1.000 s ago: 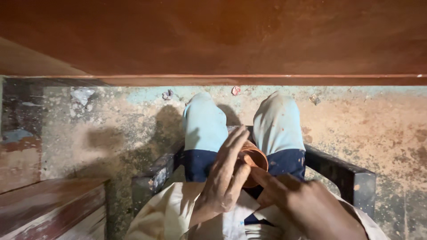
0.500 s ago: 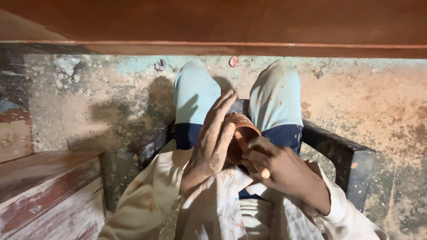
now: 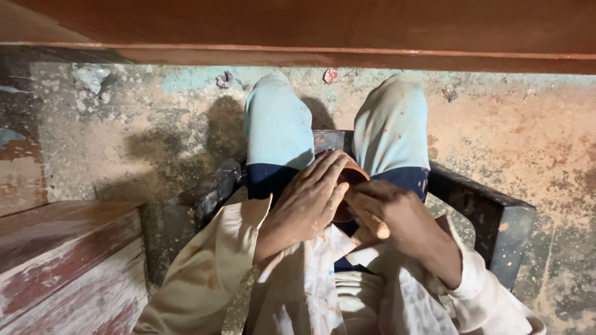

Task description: The person paints a large wooden surface with reddish-brown paint using a brush. They repeatedly dip the brush into a small container held in their lap and apply paint in horizontal strokes across the surface.

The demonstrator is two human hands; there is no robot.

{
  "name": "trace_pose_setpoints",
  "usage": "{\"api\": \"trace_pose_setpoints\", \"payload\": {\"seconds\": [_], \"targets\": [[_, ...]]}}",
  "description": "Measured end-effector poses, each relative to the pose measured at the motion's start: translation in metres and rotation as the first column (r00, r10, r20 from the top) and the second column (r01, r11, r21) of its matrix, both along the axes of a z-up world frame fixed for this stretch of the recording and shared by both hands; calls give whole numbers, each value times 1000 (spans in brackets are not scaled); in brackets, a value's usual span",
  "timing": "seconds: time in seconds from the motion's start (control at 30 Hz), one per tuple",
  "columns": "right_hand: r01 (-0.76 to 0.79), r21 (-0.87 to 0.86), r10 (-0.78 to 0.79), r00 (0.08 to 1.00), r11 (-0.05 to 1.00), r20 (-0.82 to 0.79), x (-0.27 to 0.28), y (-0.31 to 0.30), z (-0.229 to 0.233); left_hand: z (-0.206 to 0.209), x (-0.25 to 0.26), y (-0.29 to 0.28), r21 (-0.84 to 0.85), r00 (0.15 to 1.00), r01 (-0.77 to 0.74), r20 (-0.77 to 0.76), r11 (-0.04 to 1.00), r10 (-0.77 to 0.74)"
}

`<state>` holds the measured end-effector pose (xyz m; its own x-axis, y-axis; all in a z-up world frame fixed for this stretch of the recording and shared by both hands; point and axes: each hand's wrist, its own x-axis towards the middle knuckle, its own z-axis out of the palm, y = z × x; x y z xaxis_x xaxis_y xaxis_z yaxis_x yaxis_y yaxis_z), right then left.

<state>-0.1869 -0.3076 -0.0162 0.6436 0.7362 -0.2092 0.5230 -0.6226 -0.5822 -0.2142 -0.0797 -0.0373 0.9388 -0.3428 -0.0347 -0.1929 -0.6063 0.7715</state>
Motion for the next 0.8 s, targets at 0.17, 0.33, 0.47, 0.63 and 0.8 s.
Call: {"api": "trace_pose_setpoints", "payload": {"seconds": [0.17,0.33,0.47,0.63,0.8], "targets": [[-105,-206,110,994,973,13,-6,3,3,-9,6,3,20,980,28,-197,999,-23],[-141,-112,159,973,984,167,-7,9,3,-3,11,4,263,905,4,-411,965,108],[-147,-137,165,977,980,137,-5,9,3,-3,18,7,220,859,-7,-497,975,119],[-131,-50,135,987,990,92,-2,7,3,-3,20,17,130,932,24,-363,991,24],[-112,-29,115,988,993,100,-1,8,8,2,21,15,203,940,75,-340,976,-2]]}}
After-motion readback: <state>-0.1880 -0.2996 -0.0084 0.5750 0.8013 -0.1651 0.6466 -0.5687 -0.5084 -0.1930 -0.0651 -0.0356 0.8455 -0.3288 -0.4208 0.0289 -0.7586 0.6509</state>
